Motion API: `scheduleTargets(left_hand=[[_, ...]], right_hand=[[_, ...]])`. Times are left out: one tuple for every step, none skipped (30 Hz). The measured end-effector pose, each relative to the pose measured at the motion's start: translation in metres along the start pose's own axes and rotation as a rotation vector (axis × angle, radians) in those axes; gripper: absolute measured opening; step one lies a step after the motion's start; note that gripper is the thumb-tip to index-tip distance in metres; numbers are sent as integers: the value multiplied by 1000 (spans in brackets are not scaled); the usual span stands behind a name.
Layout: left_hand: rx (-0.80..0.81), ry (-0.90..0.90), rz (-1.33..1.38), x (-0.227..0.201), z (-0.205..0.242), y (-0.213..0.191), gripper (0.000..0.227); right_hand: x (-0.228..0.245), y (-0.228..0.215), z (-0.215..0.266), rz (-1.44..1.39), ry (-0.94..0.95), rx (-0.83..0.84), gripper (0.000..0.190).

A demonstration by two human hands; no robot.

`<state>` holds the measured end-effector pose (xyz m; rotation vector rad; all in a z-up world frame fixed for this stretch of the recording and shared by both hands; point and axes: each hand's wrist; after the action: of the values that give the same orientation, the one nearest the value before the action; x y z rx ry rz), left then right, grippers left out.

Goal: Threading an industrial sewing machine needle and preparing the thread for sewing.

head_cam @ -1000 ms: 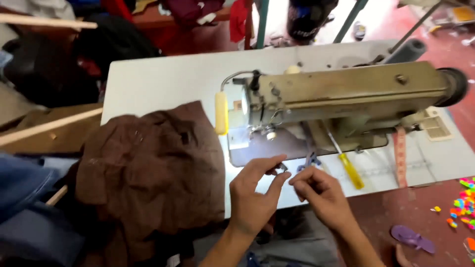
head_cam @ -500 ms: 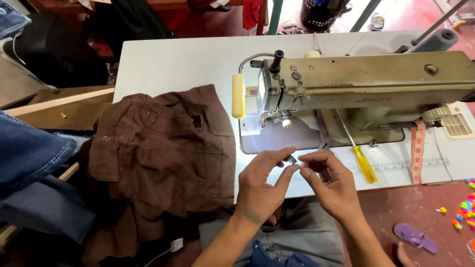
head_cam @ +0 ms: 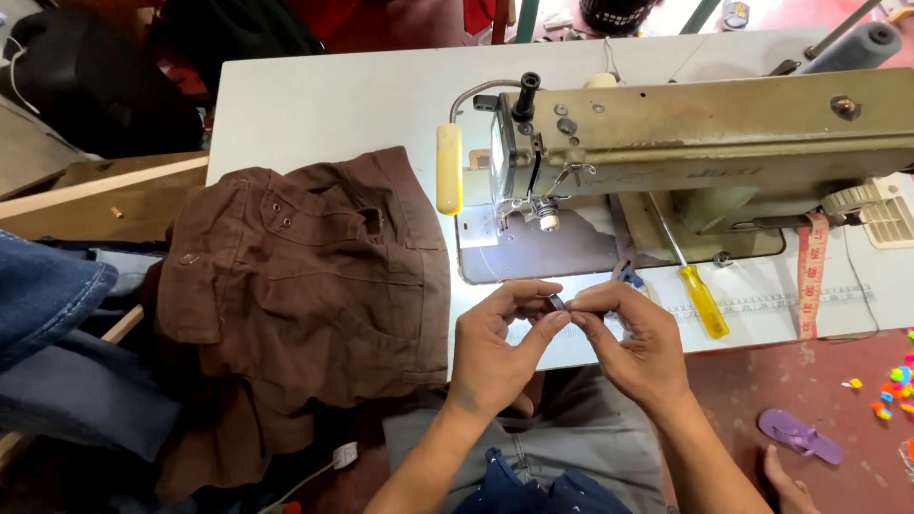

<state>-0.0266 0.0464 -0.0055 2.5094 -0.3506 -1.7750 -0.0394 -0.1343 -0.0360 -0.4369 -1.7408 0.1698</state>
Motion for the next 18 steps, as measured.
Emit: scheduleTargets(left_hand=[[1, -3, -1, 12, 1, 0, 28], [5, -14, 6, 25, 2, 0, 28], [9, -24, 14, 37, 4, 0, 28], [9, -26, 13, 38, 3, 0, 28], [1, -30, 10, 39, 2, 0, 29], [-6, -34, 7, 40, 1, 0, 29], [-7, -34, 6, 40, 1, 0, 29], [-3, -52, 15, 40, 1, 1, 30], [1, -72, 26, 40, 1, 1, 30], [0, -74, 25, 37, 3, 1, 30], [7, -96, 15, 34, 4, 1, 31], [15, -117, 6, 30, 5, 2, 32], [15, -120, 6, 29, 6, 2, 32], [17, -126, 9, 27, 7, 3, 31], [18, -130, 10, 26, 7, 3, 29], [18, -130, 10, 24, 6, 3, 29], [19, -135, 12, 23, 6, 4, 28], [20, -141, 15, 22, 6, 4, 26]], right_hand=[[1, 1, 0, -1, 3, 0, 5], [3, 2, 0, -2, -19, -7, 5], [4, 4, 0, -3, -42, -13, 6], [2, 5, 2, -5, -40, -13, 6], [0, 5, 3, -7, -53, -11, 7], [-2, 6, 4, -10, -66, -8, 9], [-3, 8, 4, -12, -66, -7, 9], [-4, 9, 4, -20, -66, -4, 11], [-5, 11, 5, -28, -64, -1, 13], [-6, 12, 6, -29, -62, 0, 13], [-6, 13, 6, -13, -51, -15, 14], [-7, 14, 7, 2, -39, -30, 16], [-9, 14, 7, 3, -36, -30, 16], [-11, 14, 7, 13, -26, -38, 16], [-13, 14, 7, 22, -19, -46, 17], [-13, 14, 7, 22, -18, -46, 17], [-12, 13, 8, 41, 46, -51, 15], [-12, 13, 9, 61, 110, -55, 14]])
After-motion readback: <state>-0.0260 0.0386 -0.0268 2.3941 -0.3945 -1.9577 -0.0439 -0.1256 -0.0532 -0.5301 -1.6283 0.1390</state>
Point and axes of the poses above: each hand's wrist, its own z-axis away from the middle knuckle, its own y-axis out of the palm, x = y × z, and after that the axes turned 12 degrees about y, right-handed
